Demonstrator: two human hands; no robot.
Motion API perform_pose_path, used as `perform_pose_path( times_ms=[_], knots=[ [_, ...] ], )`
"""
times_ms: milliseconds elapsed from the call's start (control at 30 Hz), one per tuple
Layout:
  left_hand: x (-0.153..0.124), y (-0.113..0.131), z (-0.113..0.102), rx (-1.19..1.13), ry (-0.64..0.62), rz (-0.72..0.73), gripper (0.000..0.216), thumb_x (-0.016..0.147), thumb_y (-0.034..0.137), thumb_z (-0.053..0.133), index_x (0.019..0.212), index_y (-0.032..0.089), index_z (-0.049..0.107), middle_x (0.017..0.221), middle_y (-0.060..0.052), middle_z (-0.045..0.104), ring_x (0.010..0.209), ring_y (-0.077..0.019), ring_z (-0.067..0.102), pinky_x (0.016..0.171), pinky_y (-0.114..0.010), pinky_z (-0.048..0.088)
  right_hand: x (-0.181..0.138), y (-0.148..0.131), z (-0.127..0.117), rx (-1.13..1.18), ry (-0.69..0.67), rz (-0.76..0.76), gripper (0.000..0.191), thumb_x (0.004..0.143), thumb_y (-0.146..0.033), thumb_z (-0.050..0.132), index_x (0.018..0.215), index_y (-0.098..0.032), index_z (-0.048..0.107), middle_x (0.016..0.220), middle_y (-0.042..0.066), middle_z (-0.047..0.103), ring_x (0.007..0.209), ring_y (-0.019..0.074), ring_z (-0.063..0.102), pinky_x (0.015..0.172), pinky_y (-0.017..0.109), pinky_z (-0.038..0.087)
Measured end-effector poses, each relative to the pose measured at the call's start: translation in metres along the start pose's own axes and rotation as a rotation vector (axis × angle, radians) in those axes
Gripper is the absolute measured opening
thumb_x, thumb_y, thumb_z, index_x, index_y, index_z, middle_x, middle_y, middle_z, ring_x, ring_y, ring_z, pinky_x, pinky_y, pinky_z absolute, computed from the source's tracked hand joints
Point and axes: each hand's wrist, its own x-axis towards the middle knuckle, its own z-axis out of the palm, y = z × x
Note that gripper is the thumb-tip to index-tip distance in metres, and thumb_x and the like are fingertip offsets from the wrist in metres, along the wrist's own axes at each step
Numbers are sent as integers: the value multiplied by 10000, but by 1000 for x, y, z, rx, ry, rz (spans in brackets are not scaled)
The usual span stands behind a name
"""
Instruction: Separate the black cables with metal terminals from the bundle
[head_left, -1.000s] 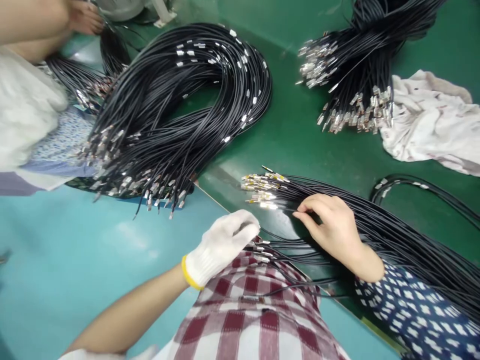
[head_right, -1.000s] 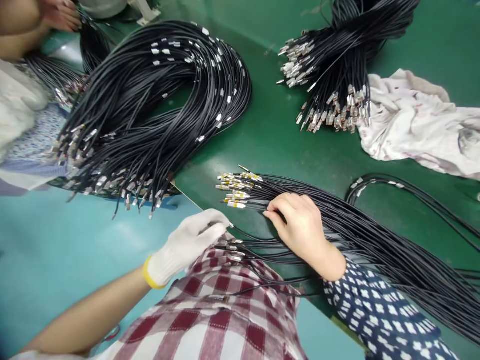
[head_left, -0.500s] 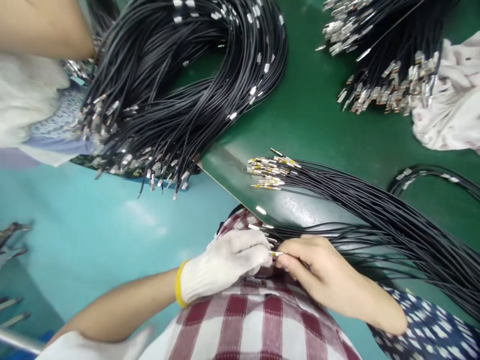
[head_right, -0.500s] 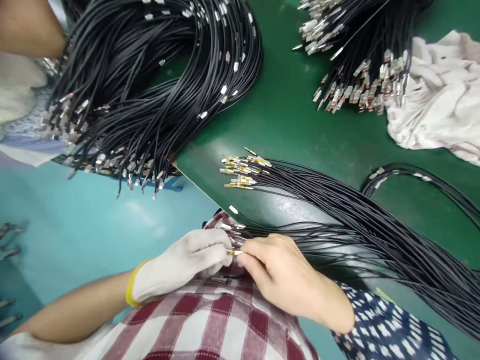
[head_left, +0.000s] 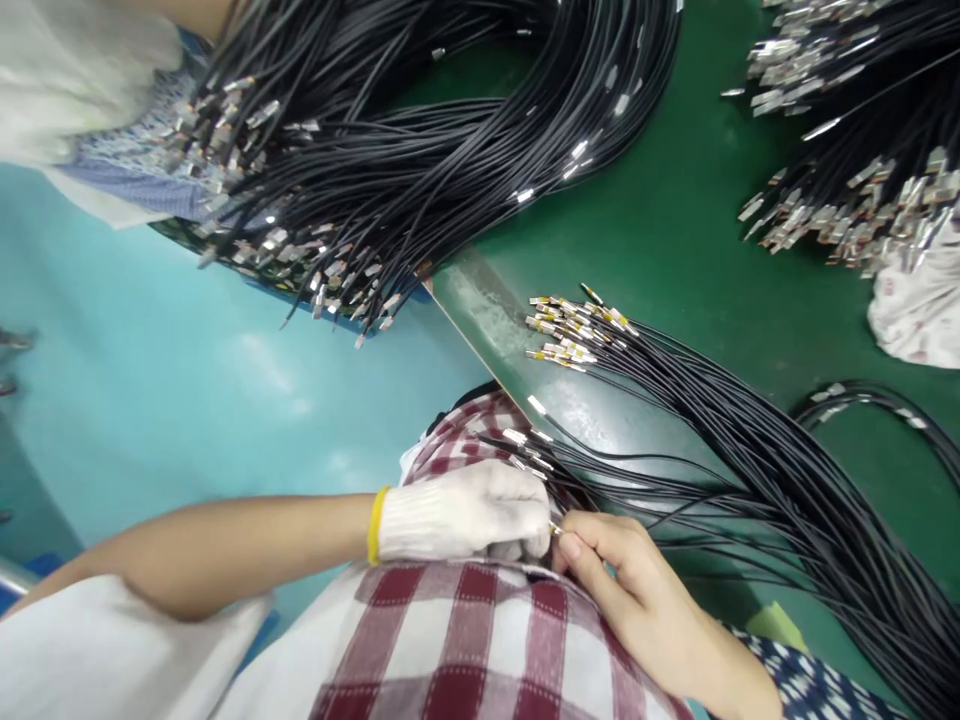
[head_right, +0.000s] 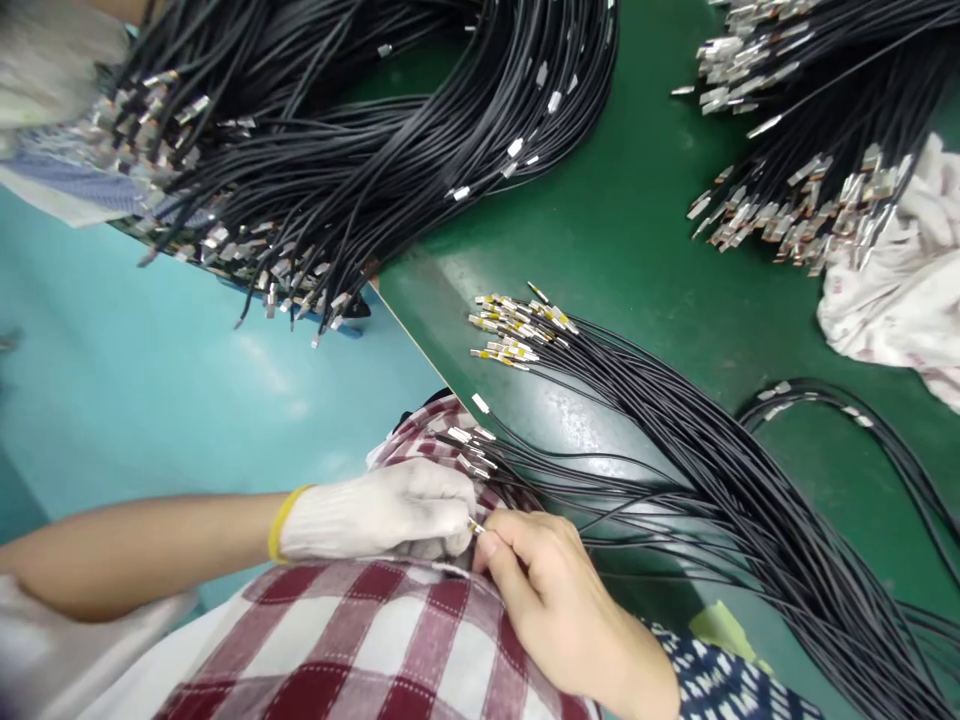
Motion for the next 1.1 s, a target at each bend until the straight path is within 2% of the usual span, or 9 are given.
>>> perform_pose_path(
  times_ms=[133, 467, 733, 1000, 1100],
  knots=[
    [3, -5, 1, -111, -27, -10, 290, 943, 371, 485, 777, 152, 578, 738, 15, 566, 626, -79, 473, 564, -187, 366, -1, 5, 3, 65, 0, 12, 385, 1050, -380, 347, 733, -206, 478, 672, -21, 496, 637, 137, 463, 632, 269, 348],
    [11, -18, 1, -324, -112, -17, 482, 847, 614, 615, 749, 143, 605, 695, 13, 556, 561, -66, 436, 497, -189, 318, 2, 10, 4, 296, 43, 17, 443, 1021, -424, 411, 647, -205, 325, 624, -41, 316, 582, 111, 285, 537, 260, 258],
    [15, -21, 2, -496, -153, -66, 451, 834, 579, 642, 748, 137, 632, 629, 5, 551, 493, -69, 415, 455, -193, 298, 7, 11, 1, 426, 58, 23, 447, 1004, -451, 461, 658, -176, 535, 624, -20, 470, 600, 122, 405, 578, 249, 325],
    [20, -22, 5, -650, -161, -54, 382, 827, 502, 674, 744, 131, 638, 672, -2, 582, 542, -73, 453, 519, -193, 365, 12, 14, -1, 544, 39, 47, 480, 974, -520, 495, 647, -174, 560, 651, -11, 503, 627, 130, 428, 607, 250, 344],
    [21, -26, 5, -650, -133, -58, 404, 830, 528, 660, 759, 130, 646, 689, -13, 602, 543, -78, 460, 518, -200, 366, 12, 14, -1, 572, 43, 47, 458, 976, -508, 499, 677, -174, 591, 652, -16, 499, 614, 127, 411, 607, 249, 342]
  ],
)
